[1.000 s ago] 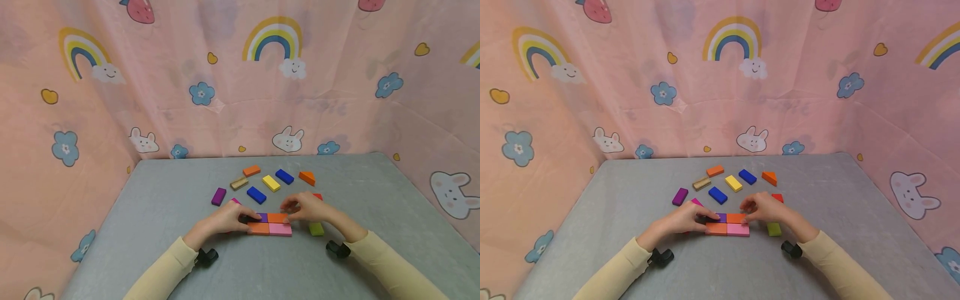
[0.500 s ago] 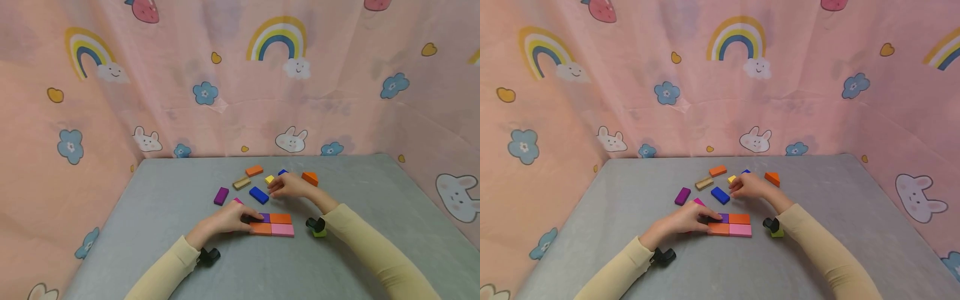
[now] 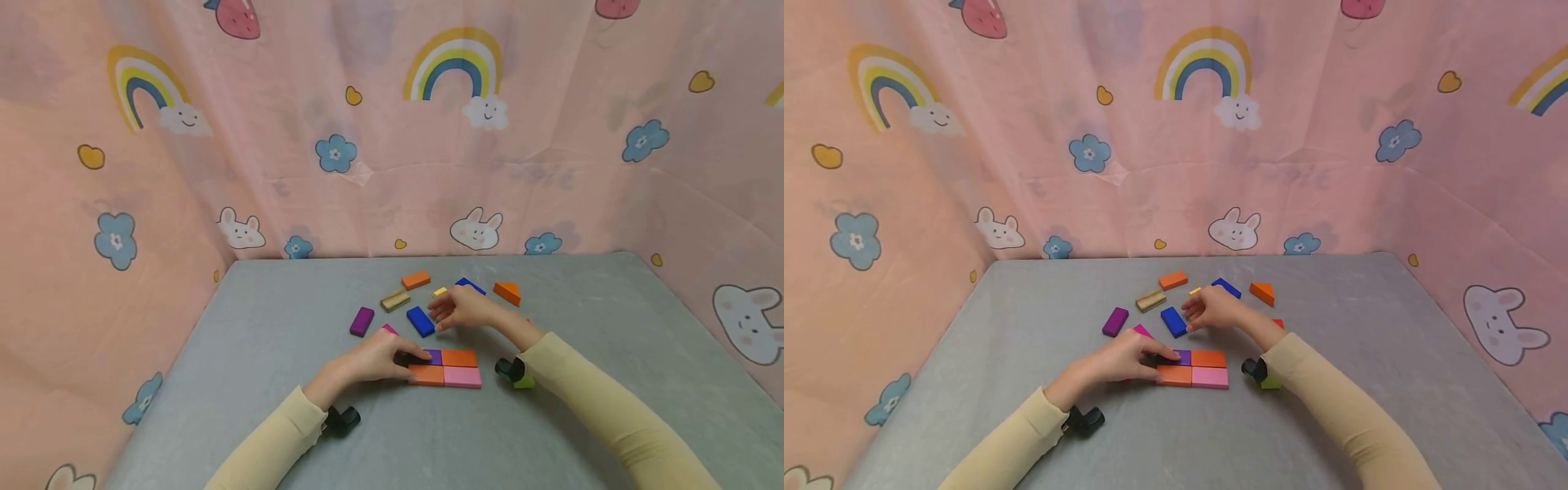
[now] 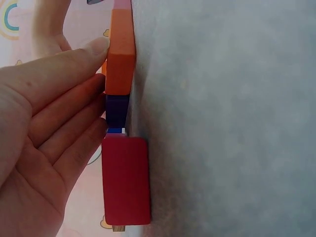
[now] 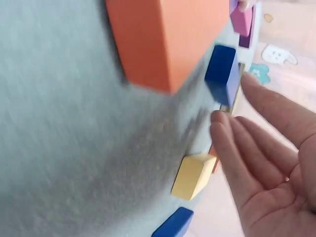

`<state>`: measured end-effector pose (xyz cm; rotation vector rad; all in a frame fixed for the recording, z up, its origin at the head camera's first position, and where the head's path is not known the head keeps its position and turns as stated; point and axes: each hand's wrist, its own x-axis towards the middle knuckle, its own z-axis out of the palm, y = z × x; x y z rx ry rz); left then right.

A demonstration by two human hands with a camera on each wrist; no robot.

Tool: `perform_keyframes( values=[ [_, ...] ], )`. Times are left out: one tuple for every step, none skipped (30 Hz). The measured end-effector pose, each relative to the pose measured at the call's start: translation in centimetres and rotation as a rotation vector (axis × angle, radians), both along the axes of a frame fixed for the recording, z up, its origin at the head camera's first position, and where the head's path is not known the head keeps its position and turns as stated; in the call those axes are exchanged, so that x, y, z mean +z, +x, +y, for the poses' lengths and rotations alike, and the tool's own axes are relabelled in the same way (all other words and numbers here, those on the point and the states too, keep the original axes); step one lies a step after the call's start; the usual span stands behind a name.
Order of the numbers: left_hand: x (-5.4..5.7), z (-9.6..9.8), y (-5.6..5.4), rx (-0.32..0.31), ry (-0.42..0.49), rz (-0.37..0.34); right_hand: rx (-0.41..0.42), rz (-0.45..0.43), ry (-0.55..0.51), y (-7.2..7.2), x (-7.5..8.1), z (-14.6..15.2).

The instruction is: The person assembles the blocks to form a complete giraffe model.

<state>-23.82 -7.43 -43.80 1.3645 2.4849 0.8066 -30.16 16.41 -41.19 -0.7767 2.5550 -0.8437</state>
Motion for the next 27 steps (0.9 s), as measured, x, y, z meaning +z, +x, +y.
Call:
perform_keyframes(
  values=[
    [0.0, 0.0, 0.0, -0.001, 0.001, -0.001, 0.003, 0.008, -0.007, -0.2, -0.1, -0.1],
    [0.0, 0.0, 0.0, -0.003, 0.004, -0.001, 0.01, 0.006, -0.015, -0.5, -0.1, -0.1],
    [0.0, 0.0, 0.0, -0.005, 0.007, -0.002, 0.02, -0.002, -0.02, -0.8, -0.1, -0.2],
    [0.1, 0.0, 0.1, -0.007, 0.009, -0.002, 0.033, -0.008, -0.023, -1.0, -0.2, -0.2],
    [0.1, 0.0, 0.1, -0.009, 0.012, -0.004, 0.042, -0.021, -0.029, -1.3, -0.3, -0.3],
    [0.1, 0.0, 0.1, -0.013, 0.016, -0.001, 0.053, -0.035, -0.035, -1.5, -0.4, -0.4],
    [0.1, 0.0, 0.1, -0.014, 0.017, -0.001, 0.065, -0.046, -0.04, -1.7, -0.4, -0.5],
    [0.1, 0.0, 0.1, -0.015, 0.019, -0.002, 0.076, -0.057, -0.049, -1.8, -0.5, -0.5],
    [0.1, 0.0, 0.1, -0.016, 0.02, -0.002, 0.086, -0.063, -0.054, -1.9, -0.6, -0.6],
    [0.1, 0.0, 0.1, -0.015, 0.021, -0.001, 0.094, -0.07, -0.06, -2.0, -0.7, -0.7],
    [0.1, 0.0, 0.1, -0.017, 0.022, 0.0, 0.1, -0.076, -0.064, -2.1, -0.8, -0.7],
    [0.1, 0.0, 0.1, -0.017, 0.023, 0.003, 0.106, -0.078, -0.065, -2.1, -0.8, -0.8],
    [0.0, 0.0, 0.1, -0.016, 0.023, 0.003, 0.112, -0.08, -0.064, -2.2, -0.9, -0.9],
    [0.0, 0.1, 0.0, -0.016, 0.026, 0.006, 0.118, -0.08, -0.062, -2.2, -0.9, -0.9],
    [0.0, 0.1, 0.0, -0.016, 0.027, 0.01, 0.124, -0.082, -0.06, -2.2, -1.0, -0.9],
    [0.0, 0.1, 0.0, -0.016, 0.028, 0.011, 0.128, -0.082, -0.057, -2.3, -1.0, -1.0],
    [0.0, 0.1, 0.0, -0.016, 0.029, 0.012, 0.133, -0.08, -0.053, -2.3, -1.0, -1.0],
    [0.0, 0.1, 0.0, -0.016, 0.03, 0.012, 0.137, -0.079, -0.05, -2.3, -1.1, -1.1],
    [0.0, 0.0, 0.0, -0.015, 0.031, 0.012, 0.142, -0.078, -0.045, -2.3, -1.1, -1.1],
    [0.0, 0.0, 0.0, -0.015, 0.03, 0.012, 0.146, -0.075, -0.038, -2.4, -1.1, -1.2],
    [0.0, 0.0, 0.0, -0.014, 0.029, 0.011, 0.148, -0.076, -0.032, -2.4, -1.1, -1.2],
    [0.0, 0.0, 0.0, -0.014, 0.028, 0.009, 0.149, -0.073, -0.023, -2.4, -1.1, -1.3],
    [0.0, 0.0, 0.0, -0.014, 0.028, 0.007, 0.149, -0.072, -0.014, -2.4, -1.1, -1.3],
    [0.0, 0.0, 0.0, -0.012, 0.028, 0.005, 0.149, -0.07, -0.005, -2.4, -1.1, -1.4],
    [0.0, 0.0, 0.0, -0.011, 0.027, 0.004, 0.148, -0.067, 0.005, -2.5, -1.0, -1.5],
    [0.0, 0.0, 0.0, -0.01, 0.027, 0.003, 0.148, -0.063, 0.015, -2.5, -1.0, -1.5],
    [0.0, 0.0, 0.0, -0.008, 0.027, -0.001, 0.147, -0.062, 0.02, -2.5, -1.0, -1.6]
  ],
)
